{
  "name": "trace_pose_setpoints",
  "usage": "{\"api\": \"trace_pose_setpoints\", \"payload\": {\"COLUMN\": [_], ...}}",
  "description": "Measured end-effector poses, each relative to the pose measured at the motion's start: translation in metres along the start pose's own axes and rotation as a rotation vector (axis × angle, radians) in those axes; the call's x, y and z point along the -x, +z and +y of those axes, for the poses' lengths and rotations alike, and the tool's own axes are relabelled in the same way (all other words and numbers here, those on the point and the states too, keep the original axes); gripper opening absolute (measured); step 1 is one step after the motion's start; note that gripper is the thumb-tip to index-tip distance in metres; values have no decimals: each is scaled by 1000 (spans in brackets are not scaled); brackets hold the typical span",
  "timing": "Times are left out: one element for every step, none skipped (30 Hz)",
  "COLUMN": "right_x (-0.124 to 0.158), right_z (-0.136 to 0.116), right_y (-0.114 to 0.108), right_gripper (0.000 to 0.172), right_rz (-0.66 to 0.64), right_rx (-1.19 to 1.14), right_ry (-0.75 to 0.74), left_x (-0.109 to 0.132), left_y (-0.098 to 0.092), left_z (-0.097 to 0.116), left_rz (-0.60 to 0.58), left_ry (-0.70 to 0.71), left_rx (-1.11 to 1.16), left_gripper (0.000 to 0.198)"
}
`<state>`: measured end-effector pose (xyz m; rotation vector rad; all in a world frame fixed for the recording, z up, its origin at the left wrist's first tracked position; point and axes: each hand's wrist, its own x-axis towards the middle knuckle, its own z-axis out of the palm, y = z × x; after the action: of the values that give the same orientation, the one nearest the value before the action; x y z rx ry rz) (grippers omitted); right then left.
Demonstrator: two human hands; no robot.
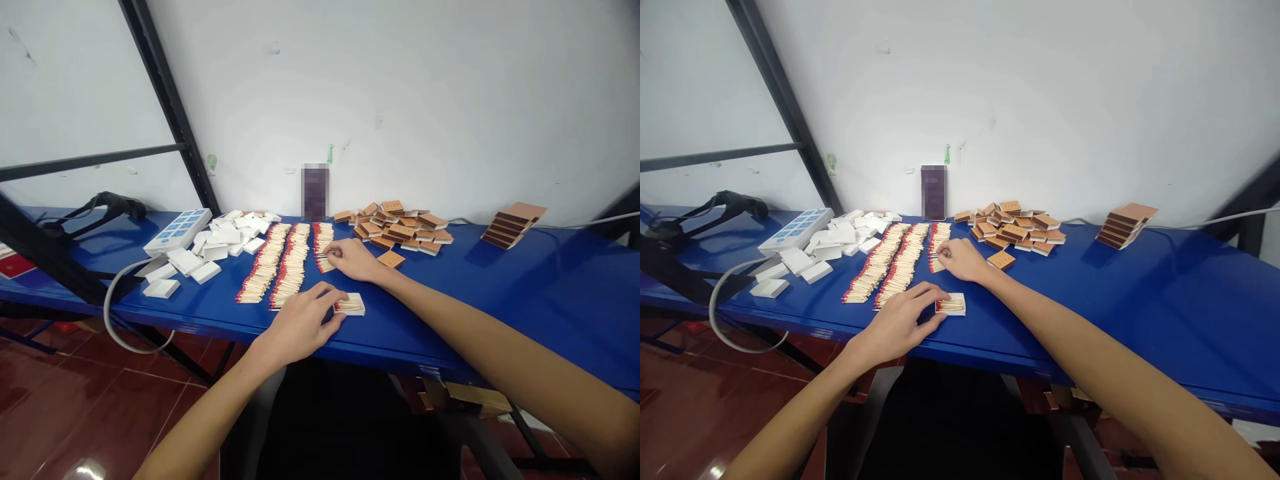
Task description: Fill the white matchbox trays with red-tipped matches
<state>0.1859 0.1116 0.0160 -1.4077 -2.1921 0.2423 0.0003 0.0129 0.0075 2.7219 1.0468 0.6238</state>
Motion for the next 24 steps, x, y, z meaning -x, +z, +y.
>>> {"api": "trace_pose_setpoints", "payload": {"right_x": [0,0,0,0,-1,-1,0,0,0,1,1,2,2,2,3,2,2,2,2,1,1,1,1,1], "right_z": [-1,-1,-1,-2,-2,-2,-2,-3,-3,-4,-5,-5,-5,-5,-4,-3,-1,1,3,4,6,6,6,6], "right_y": [-1,-2,-2,-2,-2,-3,-3,-3,-4,-5,-5,-6,-6,-7,-7,-7,-7,-7,-7,-7,-7,-7,-8,-9], "right_gripper": [27,26,26,25,25,24,23,23,22,21,21,20,20,20,19,19,19,20,21,21,21,22,23,24], "right_rz": [-5,-11,-14,-18,-21,-24,-26,-27,-29,-30,-31,-32,-35,-39,-43,-45,-48,-46,-41,-34,-29,-31,-42,-60], "right_rx": [2,5,6,6,3,-1,-6,-12,-19,-26,-32,-38,-42,-45,-49,-55,-64,-74,-84,-94,-101,-103,-97,-85], "right_ry": [-1,-2,0,3,6,7,8,8,7,8,10,12,13,12,9,4,-1,-3,0,8,16,18,12,-4], "left_x": [0,0,0,0,0,0,0,0,0,0,0,-1,-1,-1,-1,-1,-1,-1,-1,-1,0,0,0,0], "left_y": [0,-1,-1,-1,-1,-1,-1,-1,-1,-1,-1,-1,-1,-1,-1,-1,-1,-2,-2,-2,-2,-2,-2,-2], "left_z": [0,0,0,0,0,0,0,1,1,1,1,1,1,1,1,1,1,1,1,1,2,2,1,1], "left_rz": [1,3,3,3,2,3,4,4,3,2,1,-1,-3,-4,-5,-5,-6,-6,-5,-5,-4,-2,0,1], "left_ry": [1,1,1,1,2,3,4,5,6,6,5,4,3,1,0,-1,-1,0,0,0,0,-1,-1,-2], "left_rx": [0,2,4,7,9,10,10,10,10,10,11,11,11,10,10,10,11,13,15,17,18,20,21,20], "left_gripper": [23,23,23,23,23,23,23,23,23,23,23,23,23,23,23,23,23,23,23,23,23,23,23,23]}}
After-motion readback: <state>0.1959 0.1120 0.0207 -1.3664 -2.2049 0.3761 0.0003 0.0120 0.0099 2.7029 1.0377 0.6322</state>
